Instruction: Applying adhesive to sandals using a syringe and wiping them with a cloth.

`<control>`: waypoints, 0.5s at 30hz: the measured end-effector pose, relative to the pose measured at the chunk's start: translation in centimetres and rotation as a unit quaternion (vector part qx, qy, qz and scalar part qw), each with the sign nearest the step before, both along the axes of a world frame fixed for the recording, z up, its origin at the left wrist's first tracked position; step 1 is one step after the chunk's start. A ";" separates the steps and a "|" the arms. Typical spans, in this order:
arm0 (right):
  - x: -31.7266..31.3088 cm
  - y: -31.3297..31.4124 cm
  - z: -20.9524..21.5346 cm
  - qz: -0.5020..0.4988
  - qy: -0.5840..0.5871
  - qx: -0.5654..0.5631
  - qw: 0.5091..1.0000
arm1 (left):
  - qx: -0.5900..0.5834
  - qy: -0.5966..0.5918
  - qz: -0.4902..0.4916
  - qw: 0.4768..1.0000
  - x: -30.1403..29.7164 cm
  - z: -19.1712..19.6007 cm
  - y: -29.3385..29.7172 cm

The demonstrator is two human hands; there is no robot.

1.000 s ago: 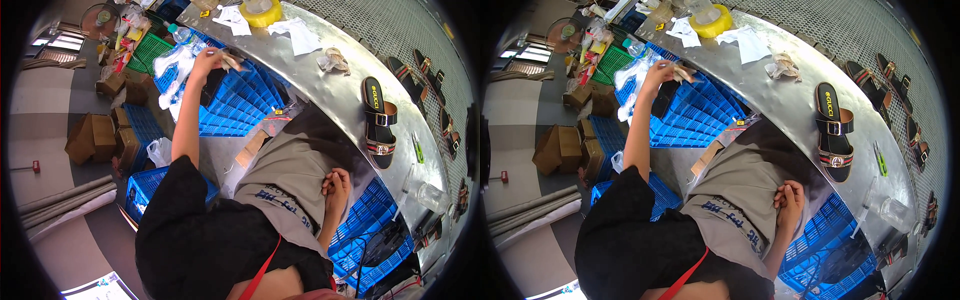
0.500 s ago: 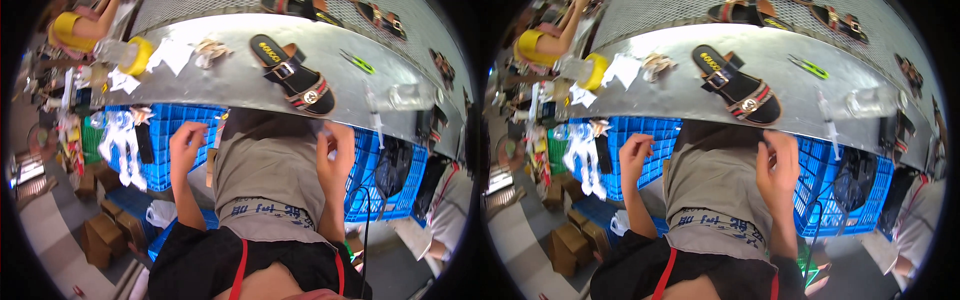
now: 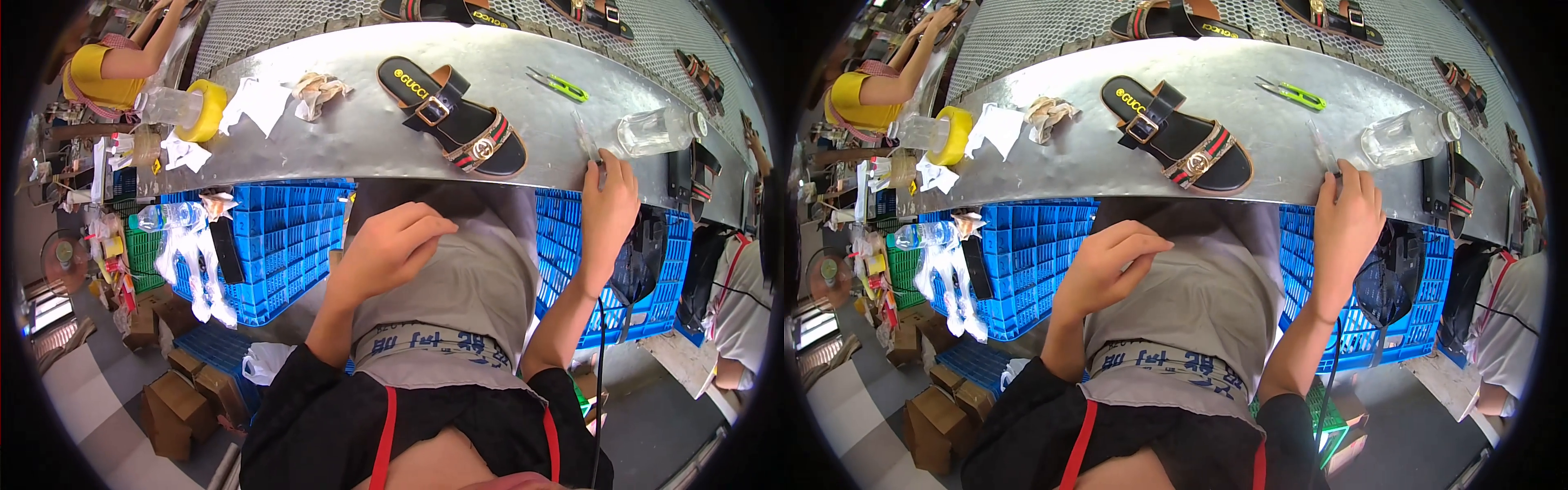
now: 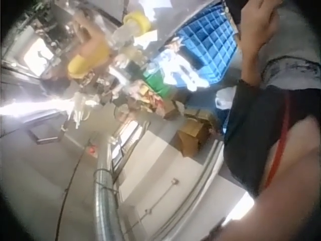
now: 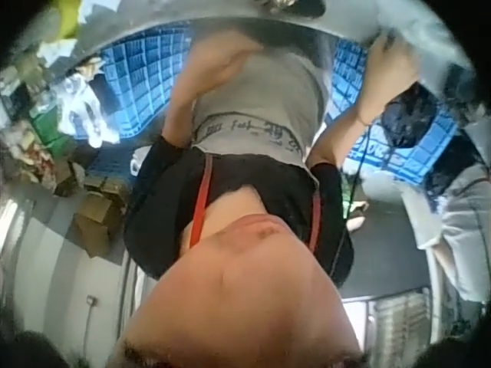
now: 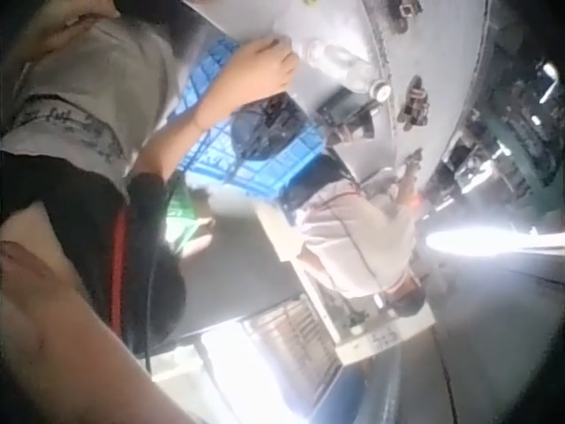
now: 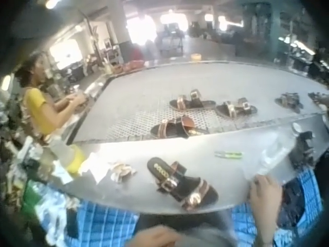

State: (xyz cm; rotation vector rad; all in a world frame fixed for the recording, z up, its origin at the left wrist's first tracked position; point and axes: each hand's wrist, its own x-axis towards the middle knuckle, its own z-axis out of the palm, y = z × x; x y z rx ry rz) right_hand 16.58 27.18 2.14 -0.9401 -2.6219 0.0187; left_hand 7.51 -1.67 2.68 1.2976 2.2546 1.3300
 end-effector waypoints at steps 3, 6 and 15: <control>0.2 0.0 -0.6 0.019 0.118 -0.081 0.990 | 0.006 0.007 -0.030 1.000 -0.1 -0.6 1.1; 0.7 -0.7 -0.5 0.006 0.176 -0.148 0.973 | 0.010 0.013 -0.044 0.999 -0.2 -1.0 1.8; 4.4 -1.9 -2.7 -0.006 0.370 -0.404 0.836 | 0.001 -0.012 -0.054 0.998 -0.5 -2.1 2.1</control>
